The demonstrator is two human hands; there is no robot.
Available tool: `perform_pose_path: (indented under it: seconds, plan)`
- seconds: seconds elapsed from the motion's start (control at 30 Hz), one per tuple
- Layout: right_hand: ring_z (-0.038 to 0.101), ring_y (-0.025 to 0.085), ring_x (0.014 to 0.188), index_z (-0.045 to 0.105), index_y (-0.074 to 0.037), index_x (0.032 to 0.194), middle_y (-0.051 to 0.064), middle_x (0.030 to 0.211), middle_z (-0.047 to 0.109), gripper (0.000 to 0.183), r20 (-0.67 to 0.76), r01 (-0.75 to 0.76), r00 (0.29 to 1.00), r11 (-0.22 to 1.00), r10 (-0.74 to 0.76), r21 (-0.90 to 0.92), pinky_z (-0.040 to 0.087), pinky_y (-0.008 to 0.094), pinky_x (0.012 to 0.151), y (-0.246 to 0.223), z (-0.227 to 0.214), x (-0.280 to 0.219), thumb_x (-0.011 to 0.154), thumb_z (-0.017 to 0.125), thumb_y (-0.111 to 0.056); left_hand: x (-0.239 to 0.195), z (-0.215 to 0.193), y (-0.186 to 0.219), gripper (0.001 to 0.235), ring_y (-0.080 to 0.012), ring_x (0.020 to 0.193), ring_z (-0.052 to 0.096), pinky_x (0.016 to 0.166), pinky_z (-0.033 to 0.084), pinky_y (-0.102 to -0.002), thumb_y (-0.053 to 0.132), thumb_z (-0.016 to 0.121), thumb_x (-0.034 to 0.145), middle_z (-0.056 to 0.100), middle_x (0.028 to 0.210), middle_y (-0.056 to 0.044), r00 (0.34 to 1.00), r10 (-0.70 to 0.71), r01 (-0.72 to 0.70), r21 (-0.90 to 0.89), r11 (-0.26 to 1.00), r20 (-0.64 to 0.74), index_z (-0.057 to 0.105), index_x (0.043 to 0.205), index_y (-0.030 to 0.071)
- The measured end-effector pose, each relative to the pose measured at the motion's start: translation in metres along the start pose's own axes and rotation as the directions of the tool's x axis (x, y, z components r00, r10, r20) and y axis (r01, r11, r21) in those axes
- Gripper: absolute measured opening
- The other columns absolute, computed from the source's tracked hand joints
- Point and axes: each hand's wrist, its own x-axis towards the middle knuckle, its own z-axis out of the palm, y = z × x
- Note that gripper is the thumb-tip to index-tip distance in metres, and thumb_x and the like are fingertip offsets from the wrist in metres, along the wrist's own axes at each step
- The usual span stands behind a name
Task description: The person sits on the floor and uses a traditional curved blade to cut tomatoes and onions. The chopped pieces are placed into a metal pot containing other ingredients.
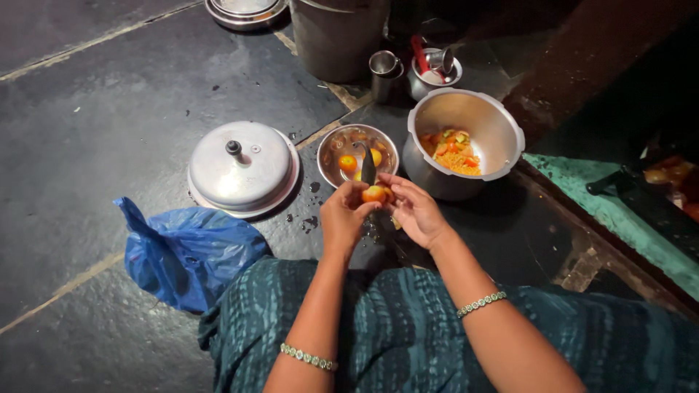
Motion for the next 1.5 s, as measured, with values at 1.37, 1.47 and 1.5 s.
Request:
perform_pose_path:
  seconds: [1.37,1.47,1.5]
  plan:
    - [0.061,0.009,0.075,0.072,-0.006,0.126,0.002,0.094,0.07,0.031,-0.26,-0.252,0.947,0.937,0.187,-0.243,0.047,0.023,0.061,0.049,-0.054,0.016,0.101,0.063,-0.022,0.002,-0.002,-0.033,0.031,-0.017,0.079,0.075,0.076,0.058,-0.032,0.009,0.09,0.073,0.08,0.091,-0.012,0.965,-0.235,0.263,0.452,0.852,-0.118,0.079,0.102,0.005]
    - [0.064,0.01,0.091,0.069,-0.007,0.129,0.002,0.107,0.07,0.035,-0.087,-0.138,0.987,0.99,0.134,-0.038,0.051,0.026,0.071,0.016,-0.035,0.01,0.103,0.059,-0.027,-0.003,-0.001,-0.003,0.034,-0.0145,0.088,0.078,0.079,0.059,-0.028,0.005,0.081,0.08,0.081,0.098,-0.01,0.999,-0.019,0.012,0.186,0.982,0.035,0.075,0.114,0.005]
    - [0.064,0.012,0.095,0.067,-0.007,0.13,0.003,0.11,0.07,0.035,-0.055,-0.123,0.991,0.992,0.121,-0.038,0.051,0.027,0.074,0.008,-0.026,0.007,0.103,0.057,-0.027,-0.004,0.001,0.005,0.034,-0.0148,0.087,0.078,0.078,0.059,-0.028,0.004,0.08,0.081,0.08,0.097,-0.01,0.999,-0.017,0.01,0.203,0.979,0.031,0.075,0.114,0.005]
